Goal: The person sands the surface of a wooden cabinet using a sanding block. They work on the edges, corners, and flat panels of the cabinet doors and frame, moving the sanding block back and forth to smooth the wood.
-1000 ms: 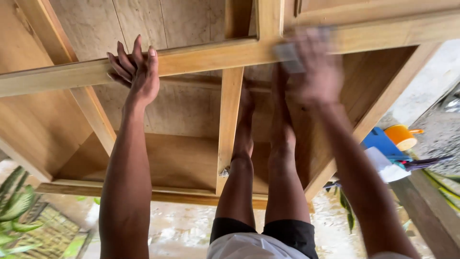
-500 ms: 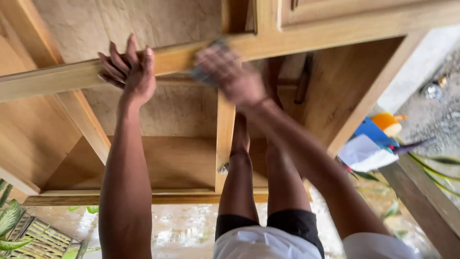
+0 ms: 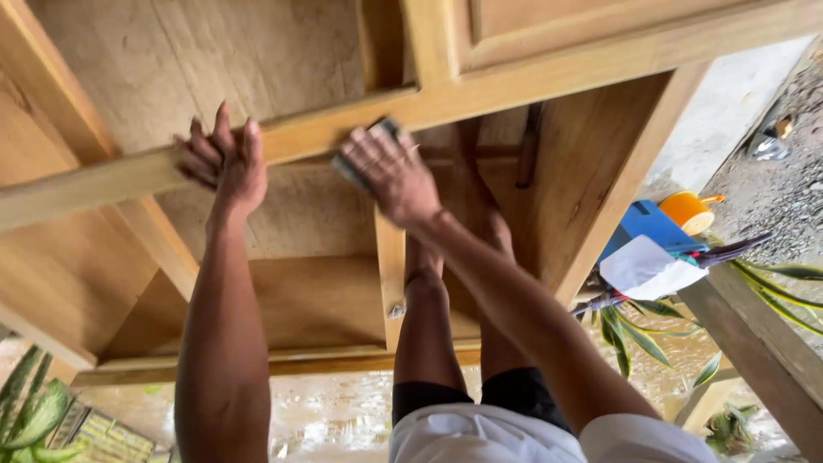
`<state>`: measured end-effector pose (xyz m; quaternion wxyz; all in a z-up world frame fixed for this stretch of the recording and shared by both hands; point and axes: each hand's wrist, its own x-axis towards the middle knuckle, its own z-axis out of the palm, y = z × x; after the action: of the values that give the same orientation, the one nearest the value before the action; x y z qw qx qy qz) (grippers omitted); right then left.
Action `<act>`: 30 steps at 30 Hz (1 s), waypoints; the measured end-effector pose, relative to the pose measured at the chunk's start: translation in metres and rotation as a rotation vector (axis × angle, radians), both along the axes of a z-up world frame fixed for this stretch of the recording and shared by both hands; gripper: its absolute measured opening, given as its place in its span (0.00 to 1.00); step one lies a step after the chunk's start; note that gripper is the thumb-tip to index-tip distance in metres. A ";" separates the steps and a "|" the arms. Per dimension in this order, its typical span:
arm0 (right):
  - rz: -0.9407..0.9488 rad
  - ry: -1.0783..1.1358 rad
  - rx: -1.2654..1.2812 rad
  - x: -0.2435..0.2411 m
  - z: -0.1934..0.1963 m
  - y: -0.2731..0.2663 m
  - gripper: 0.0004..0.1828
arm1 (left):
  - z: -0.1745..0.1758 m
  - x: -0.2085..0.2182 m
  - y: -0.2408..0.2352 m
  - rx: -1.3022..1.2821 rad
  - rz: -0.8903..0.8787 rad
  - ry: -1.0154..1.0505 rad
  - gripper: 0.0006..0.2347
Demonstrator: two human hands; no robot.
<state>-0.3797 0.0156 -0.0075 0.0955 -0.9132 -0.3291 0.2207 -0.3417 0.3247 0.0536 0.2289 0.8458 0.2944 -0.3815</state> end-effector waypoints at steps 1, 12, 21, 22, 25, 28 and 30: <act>-0.095 -0.050 0.199 0.005 0.003 0.005 0.37 | -0.006 -0.001 0.004 0.035 -0.009 0.012 0.35; -1.050 -0.316 -0.002 0.102 -0.033 -0.412 0.33 | 0.000 0.009 0.004 0.126 0.050 0.063 0.34; -0.167 0.176 0.019 0.061 0.047 -0.156 0.39 | 0.003 0.016 0.006 0.188 0.023 0.138 0.36; -0.251 0.326 -0.034 0.085 0.059 -0.198 0.42 | 0.007 0.019 0.001 0.182 0.036 0.180 0.36; -0.479 0.242 0.106 0.100 -0.003 -0.384 0.37 | 0.009 0.024 -0.003 0.168 0.052 0.221 0.39; -0.678 -0.149 0.258 0.130 0.009 -0.473 0.26 | 0.004 0.017 0.006 0.165 0.063 0.204 0.40; -0.739 -0.323 0.215 0.131 -0.004 -0.471 0.30 | -0.007 0.010 0.011 0.157 0.065 0.171 0.40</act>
<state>-0.2492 -0.4553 -0.0113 0.2102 -0.9775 -0.0109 -0.0099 -0.3320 0.3357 0.0463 0.1482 0.8155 0.3690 -0.4204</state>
